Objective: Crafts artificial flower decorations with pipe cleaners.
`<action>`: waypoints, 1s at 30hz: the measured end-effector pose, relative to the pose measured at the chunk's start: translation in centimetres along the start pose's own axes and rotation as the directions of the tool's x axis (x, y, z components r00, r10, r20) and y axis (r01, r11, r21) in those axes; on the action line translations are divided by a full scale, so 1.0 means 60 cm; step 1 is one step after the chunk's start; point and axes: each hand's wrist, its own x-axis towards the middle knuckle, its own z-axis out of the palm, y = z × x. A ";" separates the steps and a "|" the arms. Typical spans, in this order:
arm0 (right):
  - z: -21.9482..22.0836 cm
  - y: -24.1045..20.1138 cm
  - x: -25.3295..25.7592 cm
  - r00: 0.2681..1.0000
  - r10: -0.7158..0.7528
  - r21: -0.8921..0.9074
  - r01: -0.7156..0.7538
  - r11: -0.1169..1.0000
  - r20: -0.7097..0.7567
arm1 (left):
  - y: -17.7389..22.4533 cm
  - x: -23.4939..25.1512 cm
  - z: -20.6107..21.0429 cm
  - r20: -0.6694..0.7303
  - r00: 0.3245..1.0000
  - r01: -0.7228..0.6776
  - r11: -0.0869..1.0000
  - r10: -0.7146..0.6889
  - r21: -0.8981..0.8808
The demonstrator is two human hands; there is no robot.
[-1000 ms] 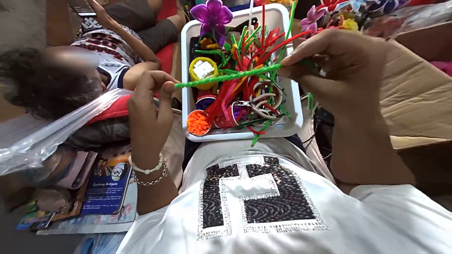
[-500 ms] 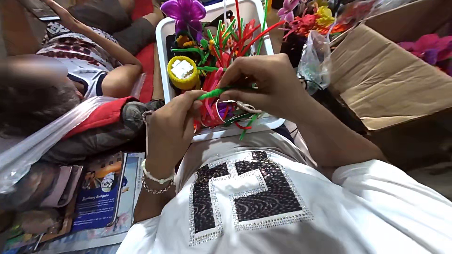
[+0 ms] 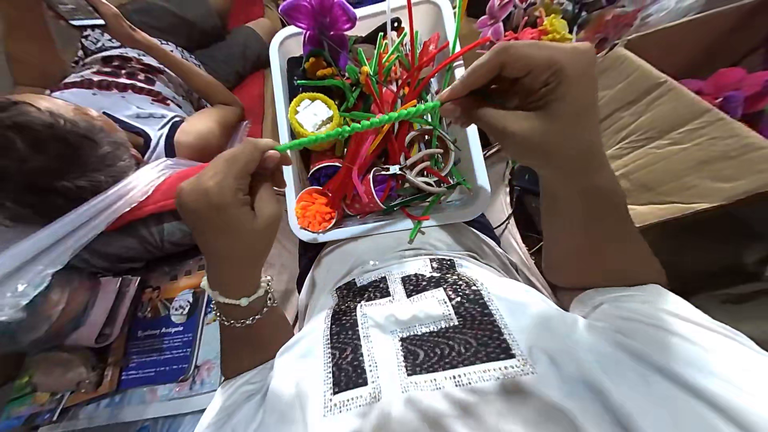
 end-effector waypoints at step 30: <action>0.050 -0.030 0.019 0.980 -0.035 0.049 0.026 0.998 0.197 | 0.031 0.002 0.018 0.211 0.977 0.031 0.974 0.018 -0.225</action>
